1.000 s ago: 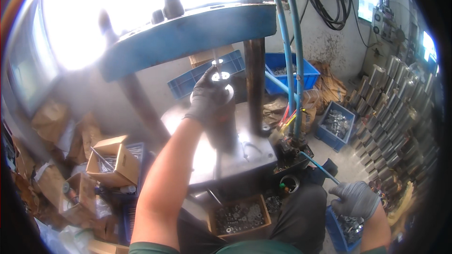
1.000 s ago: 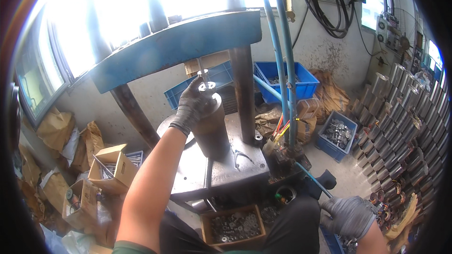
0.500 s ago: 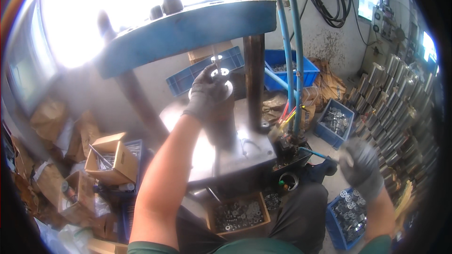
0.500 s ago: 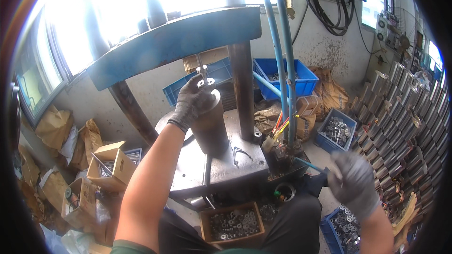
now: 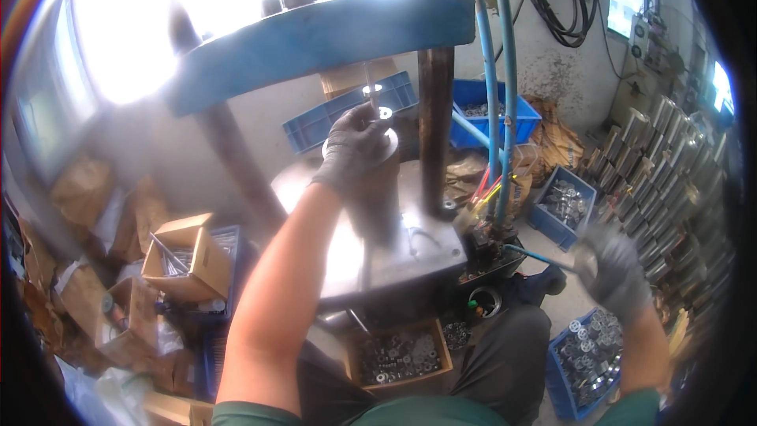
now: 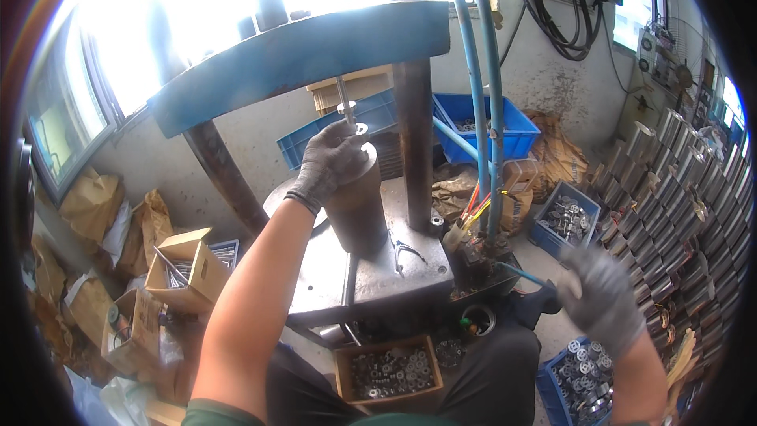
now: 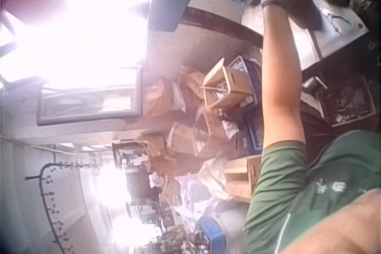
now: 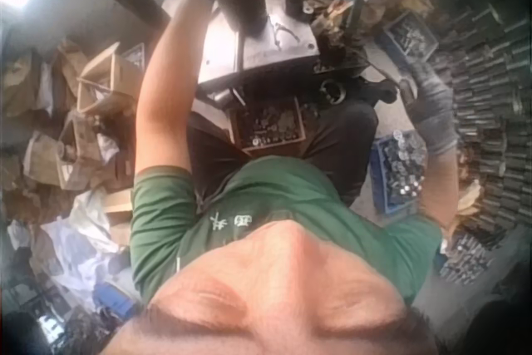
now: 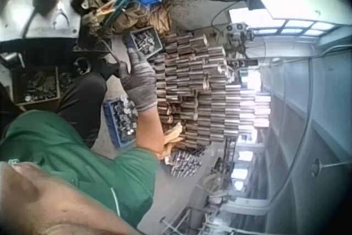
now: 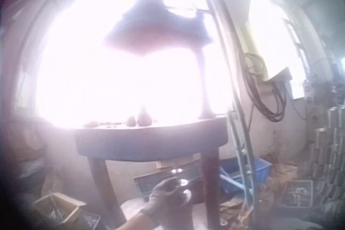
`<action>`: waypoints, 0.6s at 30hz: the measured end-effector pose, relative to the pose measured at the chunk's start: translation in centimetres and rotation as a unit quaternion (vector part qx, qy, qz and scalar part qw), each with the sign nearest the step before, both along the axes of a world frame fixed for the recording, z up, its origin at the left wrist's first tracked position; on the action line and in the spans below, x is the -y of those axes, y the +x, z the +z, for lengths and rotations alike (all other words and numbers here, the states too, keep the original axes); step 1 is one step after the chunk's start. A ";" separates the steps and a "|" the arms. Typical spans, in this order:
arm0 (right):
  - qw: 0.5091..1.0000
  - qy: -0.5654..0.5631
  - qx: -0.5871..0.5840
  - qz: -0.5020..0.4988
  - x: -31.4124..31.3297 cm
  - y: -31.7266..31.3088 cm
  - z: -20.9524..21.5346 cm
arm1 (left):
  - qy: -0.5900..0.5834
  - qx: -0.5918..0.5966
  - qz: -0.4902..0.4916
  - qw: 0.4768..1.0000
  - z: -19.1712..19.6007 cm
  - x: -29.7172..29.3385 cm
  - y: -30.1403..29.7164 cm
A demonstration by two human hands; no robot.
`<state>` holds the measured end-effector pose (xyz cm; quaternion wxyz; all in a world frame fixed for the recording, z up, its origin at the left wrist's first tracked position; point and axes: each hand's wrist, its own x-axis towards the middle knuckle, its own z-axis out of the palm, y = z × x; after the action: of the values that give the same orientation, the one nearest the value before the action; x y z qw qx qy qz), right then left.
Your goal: Operating an industrial press machine to process or assemble metal components.
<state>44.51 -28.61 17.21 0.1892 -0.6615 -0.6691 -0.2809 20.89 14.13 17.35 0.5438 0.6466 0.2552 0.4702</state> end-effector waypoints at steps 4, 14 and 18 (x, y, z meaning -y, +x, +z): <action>0.857 -0.486 -0.164 -0.044 6.4 -2.4 -3.4 | 0.048 -0.063 0.009 0.997 -0.8 -1.0 1.0; 0.902 -0.392 -0.171 -0.066 6.4 -2.5 -3.3 | 0.040 -0.082 0.015 0.996 -1.3 -1.7 0.7; 0.922 -0.347 -0.162 -0.054 6.3 -2.2 -3.5 | 0.036 -0.073 0.010 0.997 -0.9 -1.2 0.2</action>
<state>42.27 -34.89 13.75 0.0382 -0.7571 -0.6485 0.0695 21.09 15.31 16.47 0.4950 0.6961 0.2837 0.4358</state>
